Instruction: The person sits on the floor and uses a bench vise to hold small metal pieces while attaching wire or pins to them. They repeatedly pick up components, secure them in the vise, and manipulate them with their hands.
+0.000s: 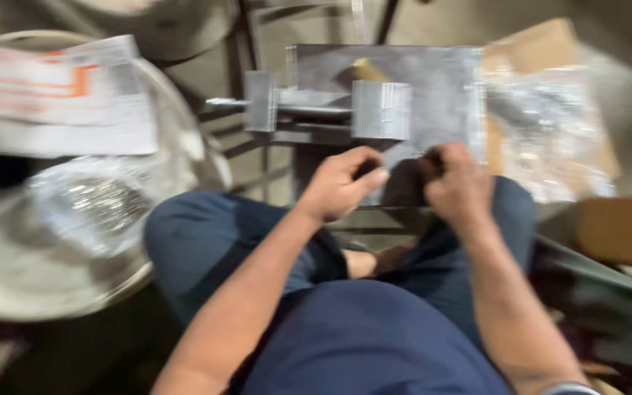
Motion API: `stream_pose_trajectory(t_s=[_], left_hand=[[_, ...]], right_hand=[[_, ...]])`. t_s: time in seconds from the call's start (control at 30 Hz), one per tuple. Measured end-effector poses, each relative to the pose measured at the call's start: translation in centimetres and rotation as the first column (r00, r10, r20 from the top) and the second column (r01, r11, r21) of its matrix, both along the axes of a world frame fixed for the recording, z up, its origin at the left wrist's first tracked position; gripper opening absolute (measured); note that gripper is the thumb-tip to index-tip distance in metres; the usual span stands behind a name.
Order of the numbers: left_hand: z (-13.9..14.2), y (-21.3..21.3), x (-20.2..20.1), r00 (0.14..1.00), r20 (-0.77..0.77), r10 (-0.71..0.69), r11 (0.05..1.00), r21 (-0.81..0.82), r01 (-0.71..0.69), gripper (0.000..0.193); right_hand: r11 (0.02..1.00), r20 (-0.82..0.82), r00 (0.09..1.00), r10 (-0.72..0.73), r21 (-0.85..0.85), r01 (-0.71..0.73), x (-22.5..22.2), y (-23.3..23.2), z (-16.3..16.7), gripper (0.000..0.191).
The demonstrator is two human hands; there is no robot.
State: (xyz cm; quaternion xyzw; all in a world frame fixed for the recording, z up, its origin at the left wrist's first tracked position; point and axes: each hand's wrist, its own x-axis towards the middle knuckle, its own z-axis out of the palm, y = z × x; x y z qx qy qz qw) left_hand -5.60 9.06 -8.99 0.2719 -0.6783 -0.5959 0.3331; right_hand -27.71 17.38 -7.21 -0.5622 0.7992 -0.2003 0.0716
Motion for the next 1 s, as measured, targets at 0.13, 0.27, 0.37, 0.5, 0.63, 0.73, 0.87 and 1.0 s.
stream_pose_trajectory(t_s=[0.13,0.27,0.37,0.5,0.63,0.73,0.87,1.0], left_hand=[[2.1,0.8,-0.6,0.996,-0.056,-0.068,0.980,0.185,0.078,0.033],[3.6,0.9,-1.8,0.996,0.024,-0.086,0.996,-0.001,0.086,0.041],[3.6,0.8,-2.2,0.996,0.054,-0.064,0.998,0.018,0.063,0.040],[2.4,0.3,-2.7,0.994,-0.089,-0.056,0.991,0.120,0.066,0.026],[1.4,-0.4,-3.6,0.998,0.036,-0.053,0.999,0.007,0.053,0.018],[1.5,-0.9,-4.1,0.999,0.015,-0.052,0.995,-0.087,0.053,0.012],[2.0,-1.7,-4.3,0.995,0.018,-0.098,0.978,-0.182,0.099,0.007],[1.8,-2.3,-3.9,0.991,0.082,-0.106,0.969,-0.213,0.122,0.009]], right_hand=[[0.984,0.768,0.635,0.082,-0.164,0.072,0.8,1.7,1.8,0.011],[0.983,0.970,0.223,0.094,-0.125,0.132,2.4,1.2,1.8,0.008],[0.966,0.986,0.023,0.163,-0.165,0.198,3.0,0.0,1.2,0.008],[0.958,0.971,0.043,0.235,-0.239,0.157,3.4,-0.7,0.4,0.008],[0.968,0.981,-0.003,0.193,-0.190,0.162,2.9,-1.0,-0.4,0.011],[0.969,0.976,0.005,0.219,-0.218,0.118,1.6,-1.1,-0.3,0.012],[0.985,0.983,0.069,0.173,-0.174,0.015,-0.1,-1.0,1.0,0.013],[0.936,0.683,0.641,0.351,-0.226,-0.271,-1.7,-2.5,3.5,0.012]])
